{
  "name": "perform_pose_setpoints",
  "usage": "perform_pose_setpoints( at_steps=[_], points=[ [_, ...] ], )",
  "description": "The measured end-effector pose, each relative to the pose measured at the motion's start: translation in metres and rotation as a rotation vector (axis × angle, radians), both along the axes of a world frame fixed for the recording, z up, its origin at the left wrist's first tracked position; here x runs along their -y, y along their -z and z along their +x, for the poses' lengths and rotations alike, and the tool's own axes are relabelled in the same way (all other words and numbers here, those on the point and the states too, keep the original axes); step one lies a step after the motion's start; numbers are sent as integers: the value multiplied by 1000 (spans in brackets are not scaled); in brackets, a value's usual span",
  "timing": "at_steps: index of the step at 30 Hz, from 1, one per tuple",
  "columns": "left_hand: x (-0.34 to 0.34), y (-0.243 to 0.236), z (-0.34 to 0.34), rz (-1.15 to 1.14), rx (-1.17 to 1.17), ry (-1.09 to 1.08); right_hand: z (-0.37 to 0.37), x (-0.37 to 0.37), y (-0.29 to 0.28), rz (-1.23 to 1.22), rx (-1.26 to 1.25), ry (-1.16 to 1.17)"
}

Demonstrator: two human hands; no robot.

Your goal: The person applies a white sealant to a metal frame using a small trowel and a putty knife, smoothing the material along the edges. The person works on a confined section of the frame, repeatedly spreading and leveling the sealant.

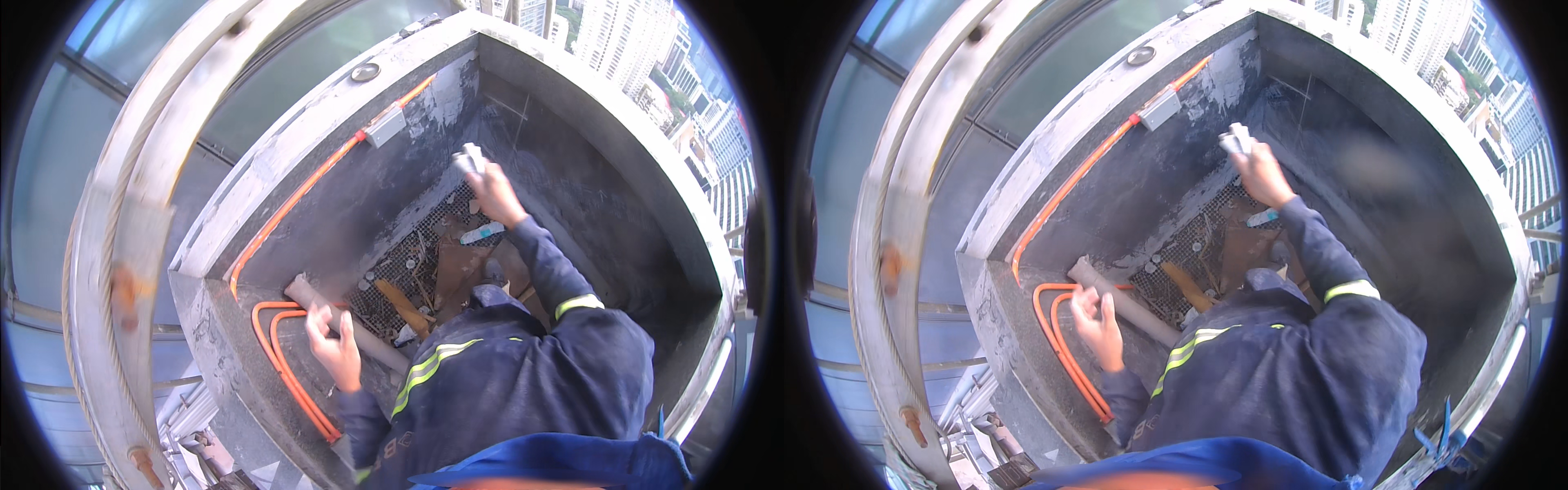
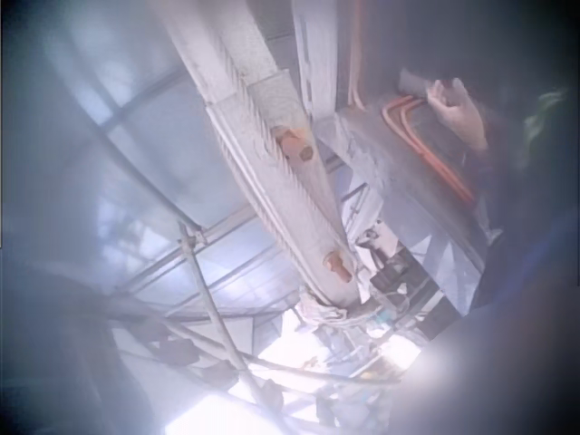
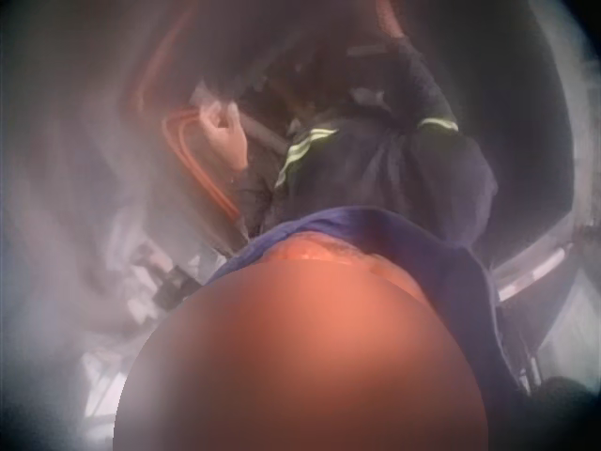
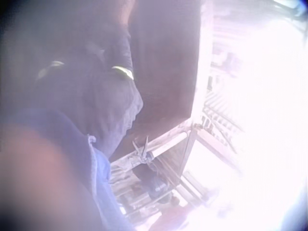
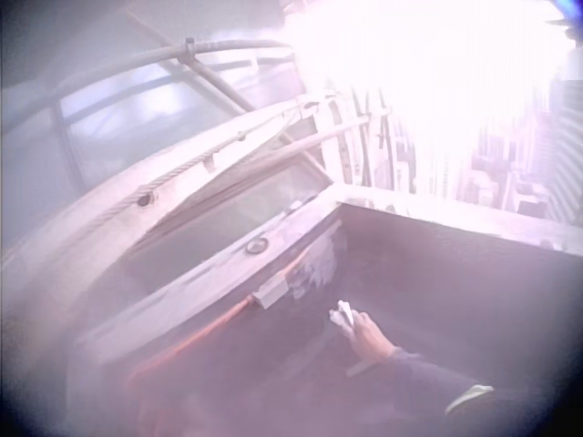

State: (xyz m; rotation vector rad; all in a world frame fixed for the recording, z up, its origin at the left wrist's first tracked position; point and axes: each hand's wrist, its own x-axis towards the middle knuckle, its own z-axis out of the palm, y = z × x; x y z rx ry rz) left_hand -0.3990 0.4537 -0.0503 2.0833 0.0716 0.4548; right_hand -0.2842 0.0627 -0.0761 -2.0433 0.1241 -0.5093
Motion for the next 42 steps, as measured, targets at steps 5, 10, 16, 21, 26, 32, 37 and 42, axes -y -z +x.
perform_pose_setpoints(
  at_steps=[5,10,16,21,26,32,37,42],
  points=[
    [100,-31,188,257,188,222,-36,113,19,-145,87,251],
    [168,-32,369,262,215,164,-47,155,33,27,-97,131],
    [221,-26,480,-157,-327,80,29,202,-12,-109,-21,-36],
    [176,-9,564,400,-336,32,181,167,-68,-254,211,-243],
    [234,-28,578,832,-402,78,332,133,-65,-410,66,-355],
    [217,-11,594,677,-369,179,429,84,-69,-712,-124,-378],
    [223,13,600,437,-351,268,445,93,-48,-820,-211,-450],
    [204,34,636,-1,-491,335,461,92,-32,-906,-251,-458]
  ],
)
